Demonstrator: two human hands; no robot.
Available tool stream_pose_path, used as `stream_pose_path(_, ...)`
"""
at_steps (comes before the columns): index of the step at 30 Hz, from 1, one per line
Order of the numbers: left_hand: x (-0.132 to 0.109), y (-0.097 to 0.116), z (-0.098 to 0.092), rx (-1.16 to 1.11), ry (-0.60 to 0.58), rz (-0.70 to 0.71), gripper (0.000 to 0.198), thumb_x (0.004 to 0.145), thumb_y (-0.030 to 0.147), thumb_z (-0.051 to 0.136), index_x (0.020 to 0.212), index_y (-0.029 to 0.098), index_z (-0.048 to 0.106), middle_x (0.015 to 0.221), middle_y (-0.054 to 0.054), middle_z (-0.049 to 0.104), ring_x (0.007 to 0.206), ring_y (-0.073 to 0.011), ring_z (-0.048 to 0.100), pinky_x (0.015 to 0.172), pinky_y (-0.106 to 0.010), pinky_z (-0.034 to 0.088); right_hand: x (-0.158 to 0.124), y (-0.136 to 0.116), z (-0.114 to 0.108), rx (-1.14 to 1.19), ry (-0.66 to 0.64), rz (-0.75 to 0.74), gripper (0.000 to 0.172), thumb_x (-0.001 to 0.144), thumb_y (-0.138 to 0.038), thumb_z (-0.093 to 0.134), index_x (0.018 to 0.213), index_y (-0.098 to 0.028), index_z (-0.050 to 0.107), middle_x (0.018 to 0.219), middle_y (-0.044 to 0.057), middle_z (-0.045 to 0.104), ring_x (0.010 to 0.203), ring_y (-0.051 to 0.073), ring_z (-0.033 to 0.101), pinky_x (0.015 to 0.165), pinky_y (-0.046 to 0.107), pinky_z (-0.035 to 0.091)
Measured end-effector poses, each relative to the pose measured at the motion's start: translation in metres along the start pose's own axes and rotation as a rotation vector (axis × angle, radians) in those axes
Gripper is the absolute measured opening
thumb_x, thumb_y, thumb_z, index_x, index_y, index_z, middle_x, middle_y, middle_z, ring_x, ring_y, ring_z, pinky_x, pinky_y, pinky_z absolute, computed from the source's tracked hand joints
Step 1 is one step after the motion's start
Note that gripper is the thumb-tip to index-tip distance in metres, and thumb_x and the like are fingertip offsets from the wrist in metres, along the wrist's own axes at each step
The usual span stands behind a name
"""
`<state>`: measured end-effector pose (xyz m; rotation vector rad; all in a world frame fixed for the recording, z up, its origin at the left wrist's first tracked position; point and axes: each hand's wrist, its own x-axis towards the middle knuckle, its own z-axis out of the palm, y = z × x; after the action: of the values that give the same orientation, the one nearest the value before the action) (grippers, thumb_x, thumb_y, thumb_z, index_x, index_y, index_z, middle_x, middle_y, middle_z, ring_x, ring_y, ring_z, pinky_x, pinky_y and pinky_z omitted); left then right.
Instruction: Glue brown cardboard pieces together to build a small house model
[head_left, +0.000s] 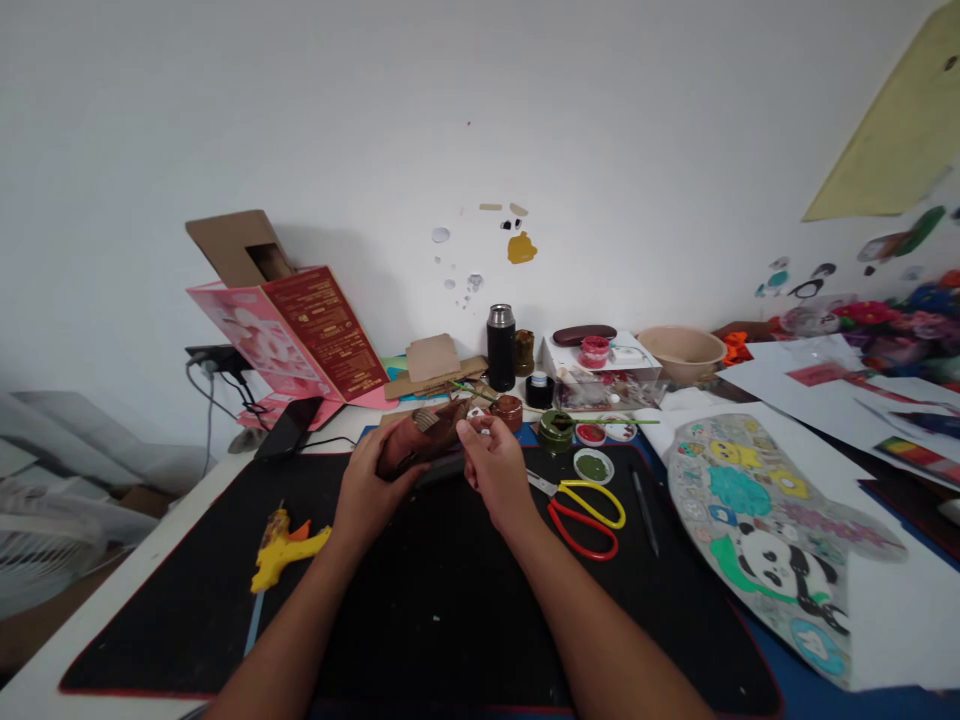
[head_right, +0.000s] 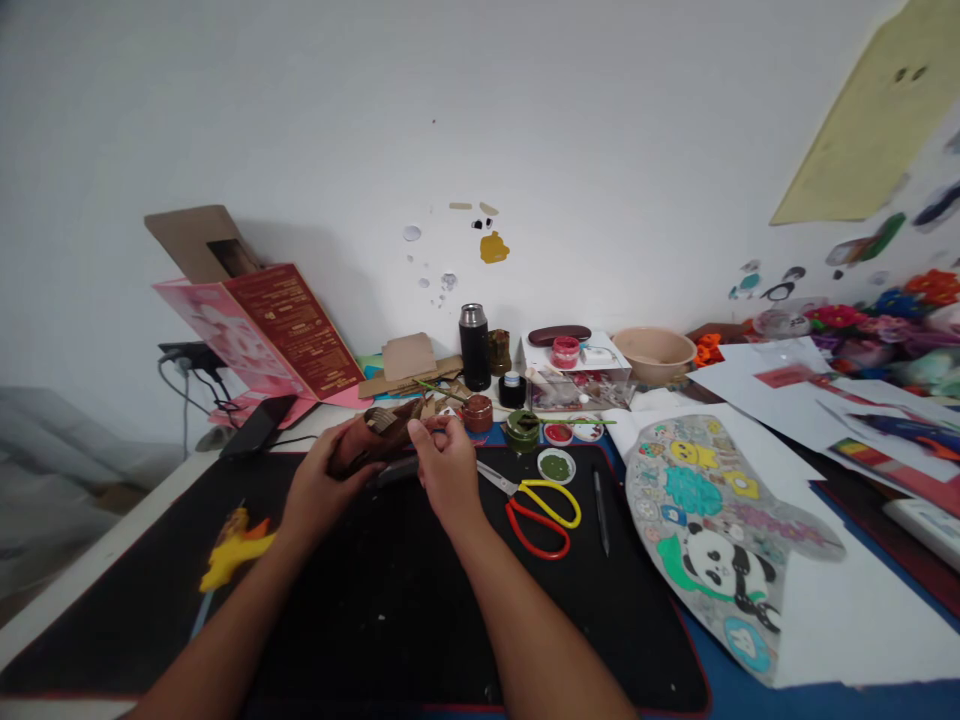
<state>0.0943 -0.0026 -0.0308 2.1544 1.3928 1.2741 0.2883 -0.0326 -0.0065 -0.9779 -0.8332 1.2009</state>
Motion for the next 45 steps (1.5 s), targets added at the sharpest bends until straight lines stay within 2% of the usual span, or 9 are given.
stream_pose_path(16, -0.001, -0.002, 0.001, -0.013, 0.010, -0.013, 0.062, 0.082, 0.047, 0.081, 0.136, 0.029, 0.057, 0.133, -0.008, 0.066, 0.124, -0.0332, 0.062, 0.110, -0.050, 0.047, 0.001, 0.003, 0.000, 0.029, -0.025, -0.007, 0.047, 0.080, -0.062, 0.075, 0.096, -0.023, 0.053, 0.051, -0.012, 0.046, 0.037, 0.008, 0.035, 0.034, 0.019, 0.025)
stream_pose_path(23, -0.002, -0.001, 0.000, 0.000, 0.006, 0.006, 0.065, 0.082, 0.048, 0.082, 0.138, 0.030, 0.057, 0.135, -0.008, 0.066, 0.125, -0.0337, 0.061, 0.111, -0.050, 0.047, 0.001, 0.003, 0.001, 0.041, -0.011, -0.014, 0.048, 0.078, -0.061, 0.078, 0.093, -0.023, 0.052, 0.050, -0.014, 0.040, 0.036, 0.007, 0.034, 0.033, 0.019, 0.025)
stream_pose_path(34, -0.002, 0.000, 0.000, 0.014, -0.002, 0.011, 0.059, 0.082, 0.046, 0.080, 0.133, 0.026, 0.059, 0.131, -0.008, 0.068, 0.121, -0.0313, 0.063, 0.107, -0.047, 0.049, 0.000, 0.002, 0.001, 0.032, -0.011, -0.012, 0.050, 0.077, -0.063, 0.078, 0.092, -0.023, 0.052, 0.050, -0.014, 0.042, 0.036, 0.007, 0.033, 0.032, 0.019, 0.024)
stream_pose_path(37, -0.002, 0.005, 0.000, -0.004, 0.002, -0.039, 0.060, 0.079, 0.047, 0.080, 0.132, 0.025, 0.061, 0.132, -0.008, 0.069, 0.122, -0.0314, 0.063, 0.108, -0.046, 0.049, 0.000, 0.002, 0.001, 0.038, -0.021, -0.006, 0.050, 0.077, -0.063, 0.078, 0.092, -0.023, 0.052, 0.050, -0.013, 0.043, 0.036, 0.007, 0.034, 0.033, 0.019, 0.024)
stream_pose_path(42, 0.000, 0.009, -0.002, -0.129, 0.074, -0.269, 0.071, 0.069, 0.055, 0.081, 0.130, 0.021, 0.062, 0.131, -0.010, 0.071, 0.121, -0.0331, 0.066, 0.108, -0.046, 0.050, 0.002, 0.002, -0.001, 0.049, -0.020, -0.018, 0.050, 0.079, -0.065, 0.075, 0.093, -0.023, 0.052, 0.050, -0.012, 0.047, 0.036, 0.007, 0.036, 0.034, 0.019, 0.024)
stream_pose_path(45, 0.002, 0.005, -0.003, -0.214, 0.080, -0.328, 0.074, 0.067, 0.056, 0.081, 0.129, 0.020, 0.062, 0.133, -0.011, 0.070, 0.123, -0.0336, 0.065, 0.109, -0.046, 0.049, 0.003, 0.002, -0.002, 0.047, -0.008, -0.037, 0.051, 0.080, -0.066, 0.074, 0.095, -0.023, 0.052, 0.049, -0.013, 0.046, 0.036, 0.008, 0.037, 0.035, 0.019, 0.025)
